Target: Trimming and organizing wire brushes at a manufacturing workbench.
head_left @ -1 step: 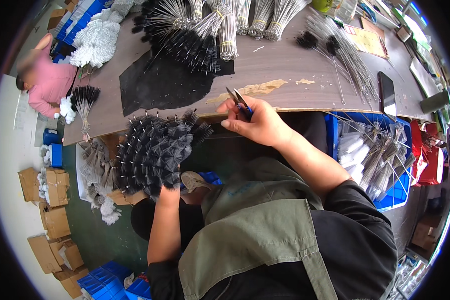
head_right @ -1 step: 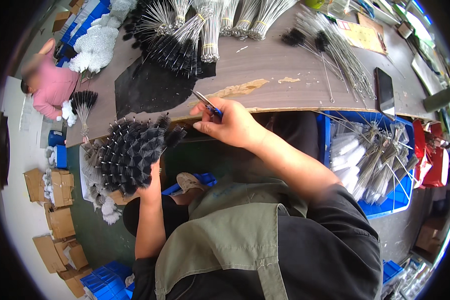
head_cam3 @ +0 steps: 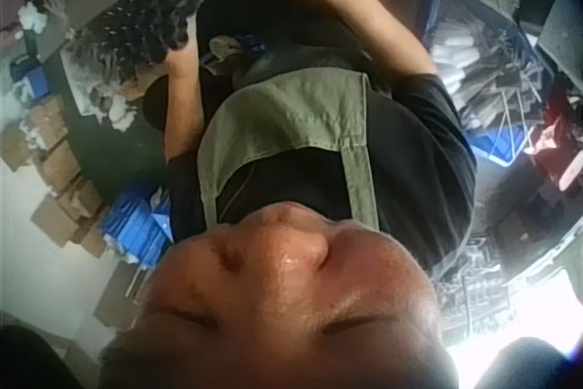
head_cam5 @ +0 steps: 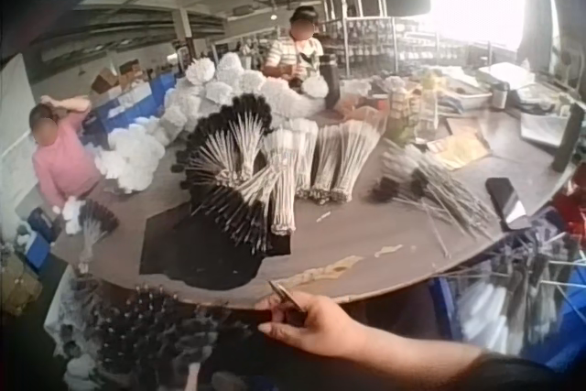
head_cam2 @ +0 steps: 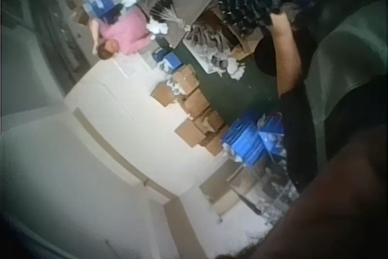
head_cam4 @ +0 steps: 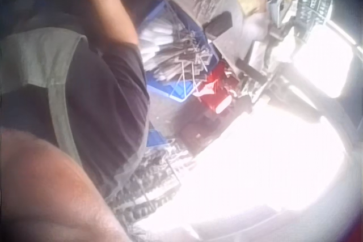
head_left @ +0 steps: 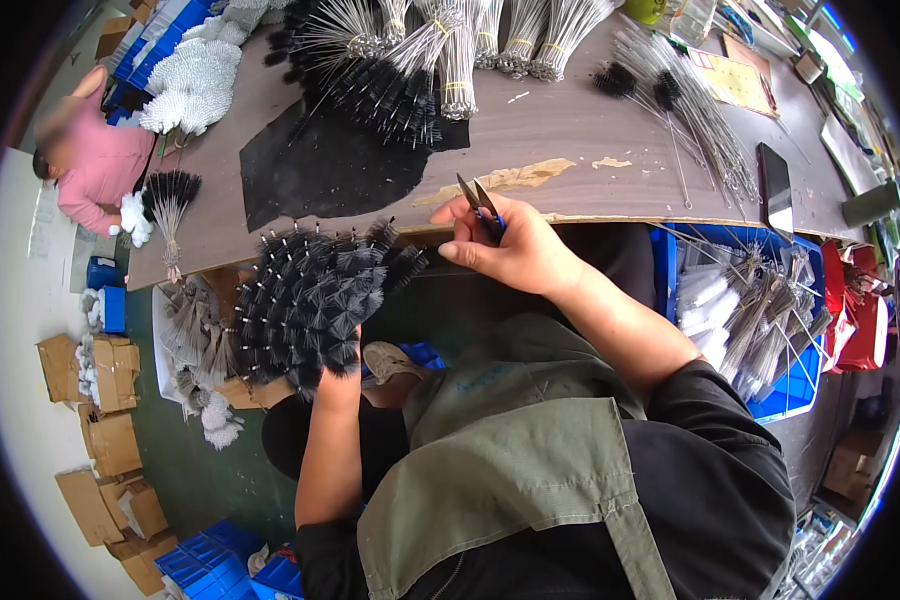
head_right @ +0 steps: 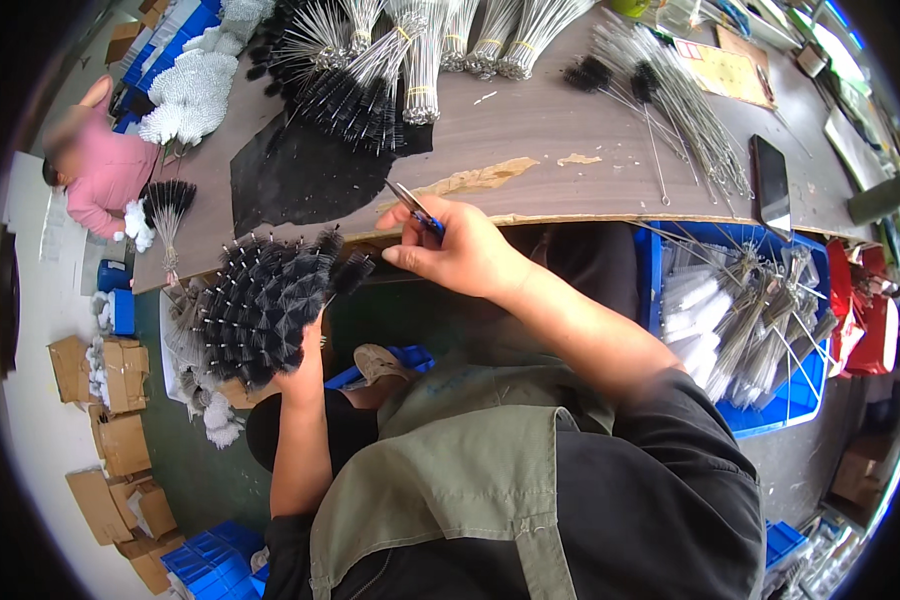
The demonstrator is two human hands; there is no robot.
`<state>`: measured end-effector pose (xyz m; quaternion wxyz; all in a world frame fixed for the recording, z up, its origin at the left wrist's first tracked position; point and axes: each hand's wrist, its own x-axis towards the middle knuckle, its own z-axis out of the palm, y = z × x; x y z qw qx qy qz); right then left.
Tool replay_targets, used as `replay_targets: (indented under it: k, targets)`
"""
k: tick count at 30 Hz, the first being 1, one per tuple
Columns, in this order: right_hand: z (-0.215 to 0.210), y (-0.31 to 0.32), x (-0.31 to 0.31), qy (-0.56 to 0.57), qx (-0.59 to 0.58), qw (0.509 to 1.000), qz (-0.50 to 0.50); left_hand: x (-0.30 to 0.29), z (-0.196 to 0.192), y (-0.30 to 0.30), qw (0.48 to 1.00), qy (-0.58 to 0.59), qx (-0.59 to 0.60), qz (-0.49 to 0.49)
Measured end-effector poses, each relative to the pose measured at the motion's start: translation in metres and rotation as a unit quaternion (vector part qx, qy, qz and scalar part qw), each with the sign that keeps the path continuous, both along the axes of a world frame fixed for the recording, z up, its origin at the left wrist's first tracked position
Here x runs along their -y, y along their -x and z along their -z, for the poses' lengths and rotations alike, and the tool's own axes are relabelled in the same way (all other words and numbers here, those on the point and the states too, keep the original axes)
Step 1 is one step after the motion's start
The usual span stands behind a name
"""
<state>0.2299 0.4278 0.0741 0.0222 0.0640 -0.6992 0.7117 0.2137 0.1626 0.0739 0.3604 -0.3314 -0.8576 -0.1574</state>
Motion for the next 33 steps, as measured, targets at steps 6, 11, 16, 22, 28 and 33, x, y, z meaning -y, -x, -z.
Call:
replay_targets:
  k: [6,11,16,22,28,33]
  targets:
    - [0.01,0.0,0.01,-0.147,-0.16,0.975,0.039,0.005,0.013,0.003,0.999,-0.015,0.029,-0.004]
    - [-0.008,-0.013,0.016,0.018,-0.06,0.998,0.01,0.008,0.032,0.003,0.984,-0.094,0.146,0.025]
    - [-0.013,-0.013,0.022,-0.053,-0.284,0.957,-0.005,0.009,0.041,0.003,0.95,-0.17,0.257,0.056]
    - [-0.01,-0.009,0.034,-0.2,-0.321,0.925,0.025,0.009,0.043,0.004,0.883,-0.258,0.381,0.091]
    - [-0.005,-0.013,0.026,-0.194,-0.268,0.942,0.059,0.009,0.034,0.003,0.95,-0.101,0.276,0.106]
    - [-0.004,-0.014,0.022,-0.166,-0.221,0.959,0.061,0.014,0.045,-0.002,0.854,-0.286,0.432,0.042]
